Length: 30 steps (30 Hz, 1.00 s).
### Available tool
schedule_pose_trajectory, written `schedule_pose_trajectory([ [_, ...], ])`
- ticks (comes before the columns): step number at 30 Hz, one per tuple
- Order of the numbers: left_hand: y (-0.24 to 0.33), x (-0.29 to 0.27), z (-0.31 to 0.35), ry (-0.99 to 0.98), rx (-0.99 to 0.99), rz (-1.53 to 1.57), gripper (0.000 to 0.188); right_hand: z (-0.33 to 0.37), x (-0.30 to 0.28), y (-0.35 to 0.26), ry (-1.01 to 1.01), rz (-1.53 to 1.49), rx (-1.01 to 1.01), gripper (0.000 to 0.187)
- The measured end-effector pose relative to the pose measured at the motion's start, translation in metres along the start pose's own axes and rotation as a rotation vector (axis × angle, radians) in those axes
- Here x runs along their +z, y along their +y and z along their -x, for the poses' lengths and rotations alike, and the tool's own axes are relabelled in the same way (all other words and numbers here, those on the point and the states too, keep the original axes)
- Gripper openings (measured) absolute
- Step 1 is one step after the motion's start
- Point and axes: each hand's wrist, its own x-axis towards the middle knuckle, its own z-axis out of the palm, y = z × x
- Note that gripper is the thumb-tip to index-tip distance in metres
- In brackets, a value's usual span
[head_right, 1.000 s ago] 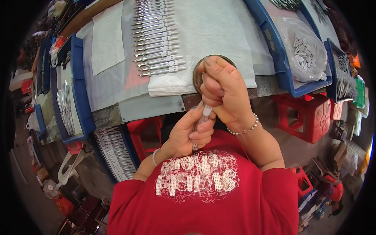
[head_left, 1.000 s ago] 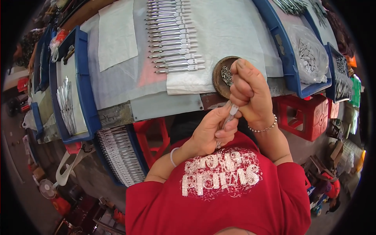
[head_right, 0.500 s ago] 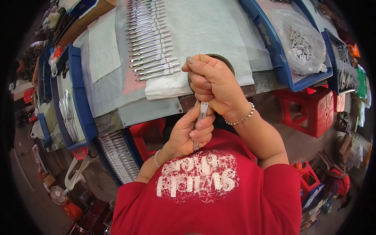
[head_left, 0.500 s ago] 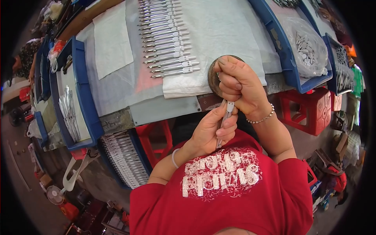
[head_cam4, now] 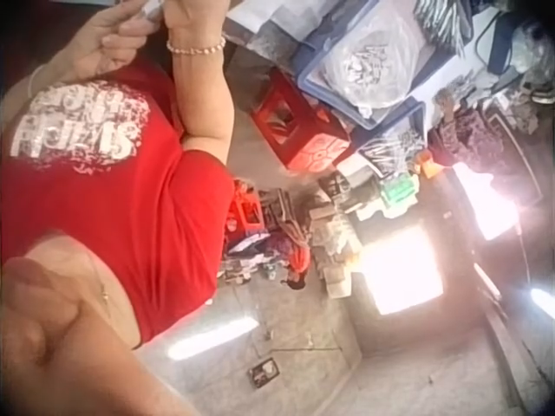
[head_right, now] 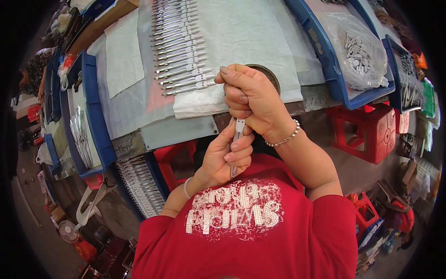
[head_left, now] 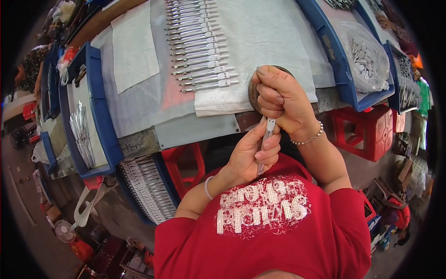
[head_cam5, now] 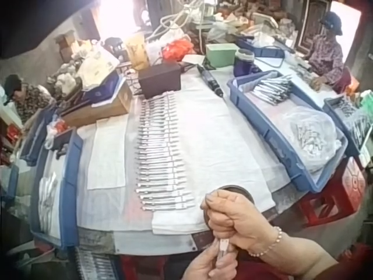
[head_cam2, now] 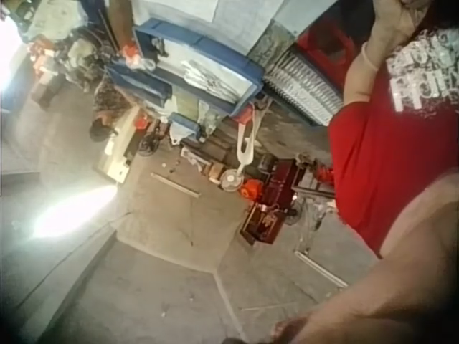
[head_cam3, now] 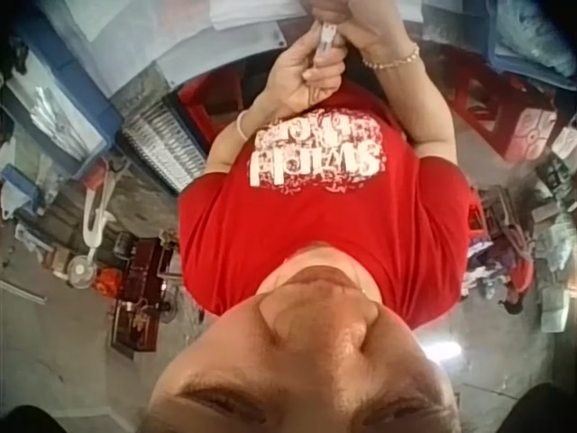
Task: Assembling internal pen components and placing them into barrels at a workstation.
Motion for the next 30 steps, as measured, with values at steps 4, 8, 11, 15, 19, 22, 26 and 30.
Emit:
schedule_pose_trajectory([
  [4,0.002,0.004,0.001,-0.002,0.012,-0.029,0.032,-0.003,-0.01,0.0,-0.141,-0.018,-0.02,0.019],
  [8,0.008,0.006,0.008,0.0,0.067,-0.113,0.032,0.003,-0.016,-0.012,0.054,0.436,-0.312,0.017],
  [11,0.017,0.006,0.016,0.021,0.15,-0.128,0.031,0.01,-0.043,-0.029,0.092,0.966,-0.442,0.01],
  [15,0.022,0.001,0.02,0.02,0.202,-0.193,0.031,0.012,-0.053,-0.032,0.042,1.474,-0.573,0.013],
  [19,0.02,0.003,0.019,0.023,0.196,-0.189,0.03,0.003,-0.052,-0.029,-0.057,1.761,-0.659,0.012],
  [22,0.021,0.003,0.02,0.057,0.204,-0.22,0.032,-0.002,-0.049,-0.028,-0.039,1.911,-0.668,0.01],
  [26,0.021,0.005,0.02,0.072,0.215,-0.242,0.032,-0.009,-0.047,-0.023,0.017,2.011,-0.659,0.01],
  [30,0.022,0.001,0.018,0.07,0.206,-0.239,0.032,-0.011,-0.045,-0.02,0.077,2.061,-0.63,0.008],
])
